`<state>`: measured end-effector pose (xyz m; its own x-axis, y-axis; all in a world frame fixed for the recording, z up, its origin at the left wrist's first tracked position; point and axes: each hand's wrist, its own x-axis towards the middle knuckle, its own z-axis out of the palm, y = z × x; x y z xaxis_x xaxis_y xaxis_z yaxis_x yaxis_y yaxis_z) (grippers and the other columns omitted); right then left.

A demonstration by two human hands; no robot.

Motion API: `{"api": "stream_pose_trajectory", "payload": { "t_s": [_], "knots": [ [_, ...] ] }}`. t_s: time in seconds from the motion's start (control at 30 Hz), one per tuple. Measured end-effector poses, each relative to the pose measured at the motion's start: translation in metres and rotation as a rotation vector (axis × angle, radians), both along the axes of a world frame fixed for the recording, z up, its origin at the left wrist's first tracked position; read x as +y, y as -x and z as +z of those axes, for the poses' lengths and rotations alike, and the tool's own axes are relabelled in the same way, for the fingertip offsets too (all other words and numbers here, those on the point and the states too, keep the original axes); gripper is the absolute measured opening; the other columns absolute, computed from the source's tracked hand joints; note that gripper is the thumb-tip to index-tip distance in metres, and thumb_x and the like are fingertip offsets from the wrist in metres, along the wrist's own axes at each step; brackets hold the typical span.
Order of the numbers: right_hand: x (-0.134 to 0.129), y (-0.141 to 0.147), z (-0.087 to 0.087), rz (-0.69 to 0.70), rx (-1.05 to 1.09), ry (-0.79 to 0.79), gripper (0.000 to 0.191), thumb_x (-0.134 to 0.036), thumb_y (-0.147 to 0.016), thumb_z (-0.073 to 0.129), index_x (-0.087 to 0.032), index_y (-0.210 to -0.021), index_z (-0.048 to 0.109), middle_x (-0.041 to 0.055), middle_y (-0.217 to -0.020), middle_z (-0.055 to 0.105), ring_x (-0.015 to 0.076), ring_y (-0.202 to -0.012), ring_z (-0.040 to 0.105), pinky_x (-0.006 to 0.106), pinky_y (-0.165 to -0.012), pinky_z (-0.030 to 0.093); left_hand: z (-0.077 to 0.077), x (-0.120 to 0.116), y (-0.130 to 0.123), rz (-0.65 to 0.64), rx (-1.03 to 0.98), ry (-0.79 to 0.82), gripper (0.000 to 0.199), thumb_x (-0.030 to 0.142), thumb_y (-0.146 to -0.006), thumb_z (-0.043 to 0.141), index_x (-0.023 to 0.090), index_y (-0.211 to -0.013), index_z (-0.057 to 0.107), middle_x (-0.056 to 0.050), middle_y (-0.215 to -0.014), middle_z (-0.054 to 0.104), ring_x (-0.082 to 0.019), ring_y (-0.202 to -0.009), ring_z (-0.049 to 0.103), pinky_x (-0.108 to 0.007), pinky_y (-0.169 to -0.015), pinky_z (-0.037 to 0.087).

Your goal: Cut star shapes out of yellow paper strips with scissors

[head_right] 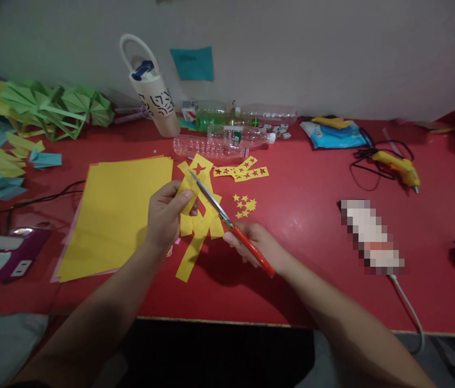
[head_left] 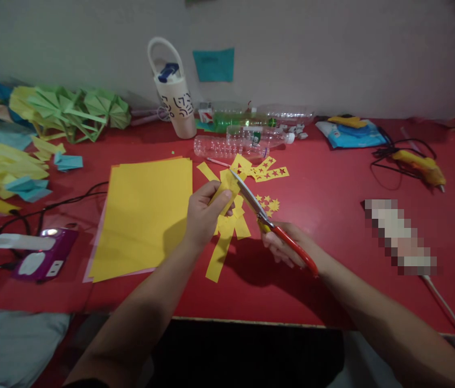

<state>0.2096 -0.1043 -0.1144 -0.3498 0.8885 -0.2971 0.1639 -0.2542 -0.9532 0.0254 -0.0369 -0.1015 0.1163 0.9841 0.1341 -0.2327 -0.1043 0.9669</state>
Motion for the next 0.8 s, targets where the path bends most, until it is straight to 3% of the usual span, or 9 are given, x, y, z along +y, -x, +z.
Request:
{"api": "stream_pose_trajectory", "payload": {
  "t_s": [0.53,0.8],
  "knots": [
    [0.0015,-0.0026,0.0042,-0.005,-0.053,-0.018,0.050,-0.066,-0.079,0.062,-0.023,-0.062,0.043,-0.0121,-0.036,0.036,0.0053,-0.029,0.034,0.022,-0.037,0.042,-0.0005,0.0032,0.0047,0.001,-0.002,0.017,0.014,0.028,-0.073,0.068,0.019,-0.065,0.063,0.003,-0.051,0.060,-0.007,-0.043,0.054,-0.020,-0.044,0.046],
    [0.0020,-0.0028,0.0091,-0.003,-0.054,-0.012,0.050,-0.066,-0.078,0.063,-0.023,-0.062,0.043,-0.0110,-0.037,0.038,0.0053,-0.029,0.034,0.021,-0.032,0.033,0.0013,0.0034,0.0046,-0.003,-0.042,0.053,0.012,0.025,-0.070,0.069,0.019,-0.062,0.063,0.003,-0.049,0.060,-0.006,-0.041,0.054,-0.019,-0.044,0.045]
  ]
}}
